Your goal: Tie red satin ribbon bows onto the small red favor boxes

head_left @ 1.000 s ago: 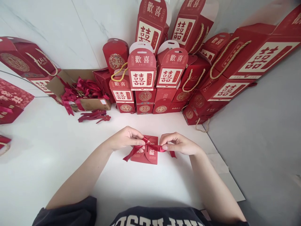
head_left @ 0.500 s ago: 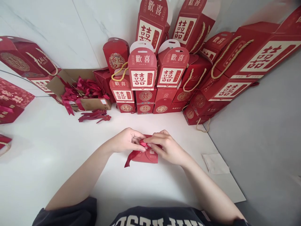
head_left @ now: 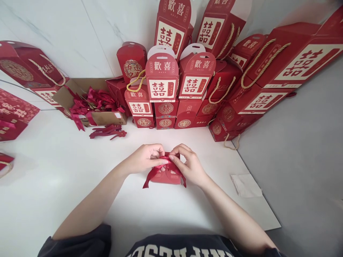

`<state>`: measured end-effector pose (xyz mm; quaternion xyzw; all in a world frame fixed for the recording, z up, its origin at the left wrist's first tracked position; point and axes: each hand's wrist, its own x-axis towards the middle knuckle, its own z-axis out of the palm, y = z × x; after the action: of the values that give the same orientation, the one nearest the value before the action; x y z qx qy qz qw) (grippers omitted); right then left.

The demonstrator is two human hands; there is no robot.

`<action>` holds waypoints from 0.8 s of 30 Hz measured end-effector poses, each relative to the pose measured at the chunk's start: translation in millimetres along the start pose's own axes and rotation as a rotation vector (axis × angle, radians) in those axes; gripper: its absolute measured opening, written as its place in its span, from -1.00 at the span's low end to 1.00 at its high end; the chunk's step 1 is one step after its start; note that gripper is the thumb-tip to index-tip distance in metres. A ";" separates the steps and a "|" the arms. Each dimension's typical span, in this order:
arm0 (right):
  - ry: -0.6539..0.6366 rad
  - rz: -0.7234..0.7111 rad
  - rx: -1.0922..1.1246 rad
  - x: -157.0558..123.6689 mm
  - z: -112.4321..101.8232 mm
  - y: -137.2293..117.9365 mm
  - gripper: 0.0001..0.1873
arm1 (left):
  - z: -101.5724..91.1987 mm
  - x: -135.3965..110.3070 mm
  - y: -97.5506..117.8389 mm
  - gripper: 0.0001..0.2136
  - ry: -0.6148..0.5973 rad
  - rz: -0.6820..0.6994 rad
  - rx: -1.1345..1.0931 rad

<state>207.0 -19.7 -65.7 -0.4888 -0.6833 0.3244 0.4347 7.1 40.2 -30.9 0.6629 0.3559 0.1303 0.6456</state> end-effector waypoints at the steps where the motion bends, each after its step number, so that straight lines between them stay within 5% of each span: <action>1: 0.010 0.012 0.024 -0.8 -1.1 0.6 -0.85 | -0.4 0.1 0.3 -0.78 -0.007 -0.002 0.003; 9: -0.040 -0.016 0.081 -4.4 3.4 8.0 -0.72 | -2.4 0.3 -1.3 -0.80 -0.050 0.020 0.051; 13: -0.004 -0.023 0.120 -0.8 10.5 14.2 -0.88 | -1.8 -0.4 1.5 -0.80 -0.059 0.025 0.043; 18: -0.011 -0.269 0.025 1.9 3.8 21.9 -0.93 | 0.2 0.8 3.0 -0.78 -0.032 0.010 0.030; 24: -0.181 -0.481 -0.204 6.4 -12.4 19.1 -0.85 | 4.6 1.4 2.2 -0.76 0.030 0.022 0.096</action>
<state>224.8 -7.4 -75.4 -0.3230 -0.8448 0.1838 0.3849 11.7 37.8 -29.8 0.6950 0.3638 0.1302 0.6064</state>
